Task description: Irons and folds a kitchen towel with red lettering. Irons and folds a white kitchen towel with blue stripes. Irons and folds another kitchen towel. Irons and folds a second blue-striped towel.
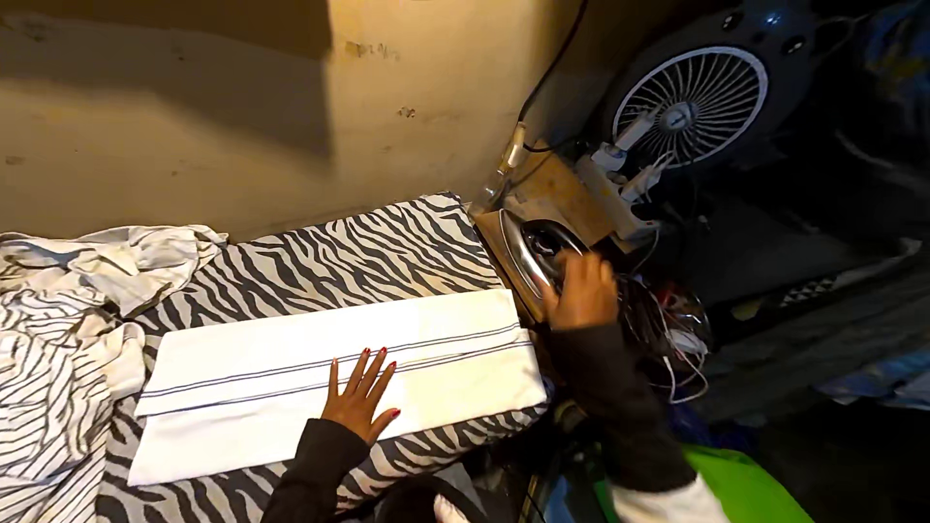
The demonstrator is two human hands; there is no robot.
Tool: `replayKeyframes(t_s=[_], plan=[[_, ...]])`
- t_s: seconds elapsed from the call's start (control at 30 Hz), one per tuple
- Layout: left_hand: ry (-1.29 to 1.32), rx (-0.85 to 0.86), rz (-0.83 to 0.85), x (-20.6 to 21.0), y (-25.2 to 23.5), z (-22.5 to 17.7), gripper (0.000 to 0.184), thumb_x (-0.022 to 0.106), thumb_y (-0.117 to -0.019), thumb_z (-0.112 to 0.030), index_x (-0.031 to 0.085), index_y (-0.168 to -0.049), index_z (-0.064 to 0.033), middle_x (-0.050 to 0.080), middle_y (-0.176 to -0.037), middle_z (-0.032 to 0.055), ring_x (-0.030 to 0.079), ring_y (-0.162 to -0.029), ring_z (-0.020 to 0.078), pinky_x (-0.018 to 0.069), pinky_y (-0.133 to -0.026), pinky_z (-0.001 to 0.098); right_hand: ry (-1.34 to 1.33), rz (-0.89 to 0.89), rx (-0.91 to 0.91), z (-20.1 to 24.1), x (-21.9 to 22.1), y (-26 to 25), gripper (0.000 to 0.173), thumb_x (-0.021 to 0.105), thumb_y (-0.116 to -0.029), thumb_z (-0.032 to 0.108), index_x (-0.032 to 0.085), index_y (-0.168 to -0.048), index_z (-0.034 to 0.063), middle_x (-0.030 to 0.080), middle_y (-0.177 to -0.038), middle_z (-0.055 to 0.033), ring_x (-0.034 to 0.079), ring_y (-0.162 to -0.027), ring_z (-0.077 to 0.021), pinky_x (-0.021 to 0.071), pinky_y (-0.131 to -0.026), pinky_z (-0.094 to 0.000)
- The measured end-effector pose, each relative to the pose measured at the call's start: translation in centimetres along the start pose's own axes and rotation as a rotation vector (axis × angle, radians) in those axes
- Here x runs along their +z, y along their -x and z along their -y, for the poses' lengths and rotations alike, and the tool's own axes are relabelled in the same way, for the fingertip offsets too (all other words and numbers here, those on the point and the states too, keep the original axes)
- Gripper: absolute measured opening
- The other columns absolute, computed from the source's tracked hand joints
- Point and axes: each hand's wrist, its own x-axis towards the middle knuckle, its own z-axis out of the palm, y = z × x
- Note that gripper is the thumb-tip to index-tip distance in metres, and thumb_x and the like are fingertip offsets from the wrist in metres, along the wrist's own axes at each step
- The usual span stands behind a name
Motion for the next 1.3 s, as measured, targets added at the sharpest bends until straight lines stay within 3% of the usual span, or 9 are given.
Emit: replayKeyframes(t_s=[0.13, 0.4, 0.6, 0.77, 0.93, 1.03, 1.13, 1.23, 1.3], plan=[[0.004, -0.02, -0.009, -0.2, -0.5, -0.4, 0.075, 0.029, -0.1012, -0.065, 0.045, -0.156, -0.0156, 0.039, -0.164, 0.0063, 0.034, -0.152, 0.0365, 0.0144, -0.111, 0.0812, -0.18, 0.445, 0.361, -0.6, 5.0, 6.1, 0.071, 0.07, -0.0959, 0.047, 0.056, -0.14, -0.0077, 0.056, -0.139, -0.0344, 0.055, -0.13, -0.0514, 0.0424, -0.108, -0.0655], [0.065, -0.067, 0.063, 0.6, -3.8, -3.0, 0.078, 0.038, -0.1022, -0.059, 0.039, -0.157, -0.004, 0.034, -0.166, 0.01, 0.029, -0.154, 0.0367, 0.0125, -0.114, 0.0787, -0.385, 0.408, 0.496, 2.3, 7.1, 7.3, 0.088, 0.079, -0.0887, 0.047, 0.046, -0.146, -0.0113, 0.048, -0.146, -0.0353, 0.053, -0.133, -0.0483, 0.0443, -0.11, -0.0586], [0.237, -0.149, 0.239, -0.7, -4.4, -5.0, 0.071, 0.047, -0.1034, -0.052, 0.031, -0.163, -0.0161, 0.019, -0.172, 0.0031, 0.01, -0.16, 0.0307, 0.0033, -0.12, 0.0745, -0.707, 0.426, 0.689, 0.3, 6.4, 6.0, 0.051, 0.06, -0.106, 0.028, 0.054, -0.137, -0.0118, 0.06, -0.136, -0.0307, 0.059, -0.128, -0.032, 0.042, -0.113, -0.0469], [0.422, -0.076, 0.119, -0.3, -4.8, -9.4, 0.066, 0.057, -0.1019, -0.044, 0.041, -0.158, -0.0133, 0.033, -0.167, 0.005, 0.022, -0.157, 0.0302, 0.0095, -0.123, 0.0695, -1.138, 0.402, 0.458, 2.6, -3.2, 4.9, 0.037, 0.043, -0.1075, 0.012, 0.035, -0.142, -0.0005, 0.063, -0.106, 0.0109, 0.063, -0.093, 0.0124, 0.0545, -0.086, -0.0123], [1.225, -0.286, -0.177, -3.3, -4.8, -8.6, 0.05, 0.04, -0.1078, -0.011, 0.037, -0.15, 0.0143, 0.039, -0.157, 0.0295, 0.033, -0.152, 0.0347, 0.0208, -0.127, 0.0444, -1.256, 0.512, 0.111, 11.0, -6.0, 3.4, 0.05, 0.048, -0.0989, 0.001, 0.028, -0.144, -0.0093, 0.059, -0.11, 0.0094, 0.061, -0.096, 0.0123, 0.0517, -0.09, -0.0109], [1.831, -0.612, -0.38, -8.4, -1.7, -1.7, 0.063, 0.006, -0.1109, -0.033, 0.033, -0.152, 0.006, 0.059, -0.14, 0.0169, 0.058, -0.125, 0.016, 0.0468, -0.103, 0.0301, -1.282, 0.638, -0.046, 19.1, -3.1, 4.4, 0.057, 0.056, -0.0963, 0.009, 0.033, -0.145, -0.0078, 0.06, -0.111, 0.0026, 0.061, -0.087, 0.0101, 0.0533, -0.078, -0.0106], [1.791, -0.878, -0.449, -11.7, 3.9, 4.7, 0.075, -0.008, -0.1063, -0.044, 0.03, -0.155, -0.0022, 0.058, -0.141, 0.0154, 0.06, -0.124, 0.0202, 0.0503, -0.099, 0.0385, -1.261, 0.941, -0.139, 27.0, 1.5, 6.9, 0.055, 0.056, -0.1039, 0.014, 0.033, -0.15, -0.0055, 0.066, -0.102, -0.0109, 0.065, -0.076, -0.0077, 0.0573, -0.069, -0.0278], [1.564, -1.183, -0.563, -11.4, 6.6, 8.1, 0.058, 0.011, -0.1135, -0.032, 0.028, -0.156, 0.0033, 0.043, -0.155, 0.021, 0.049, -0.136, 0.0191, 0.04, -0.113, 0.0354, -1.177, 0.947, -0.282, 28.8, 6.3, 9.3, 0.068, 0.06, -0.1024, 0.02, 0.028, -0.157, -0.0042, 0.071, -0.117, -0.0208, 0.073, -0.095, -0.0218, 0.0605, -0.084, -0.039], [1.547, -1.192, -0.555, -11.0, 6.8, 8.8, 0.049, 0.021, -0.1136, -0.026, 0.038, -0.149, 0.0033, 0.053, -0.144, 0.0168, 0.055, -0.126, 0.0131, 0.0454, -0.106, 0.0308, -1.17, 0.878, -0.33, 26.2, 7.4, 9.7, 0.06, 0.059, -0.1011, 0.017, 0.037, -0.151, -0.0073, 0.072, -0.115, -0.0197, 0.073, -0.097, -0.0202, 0.0599, -0.089, -0.0379]])
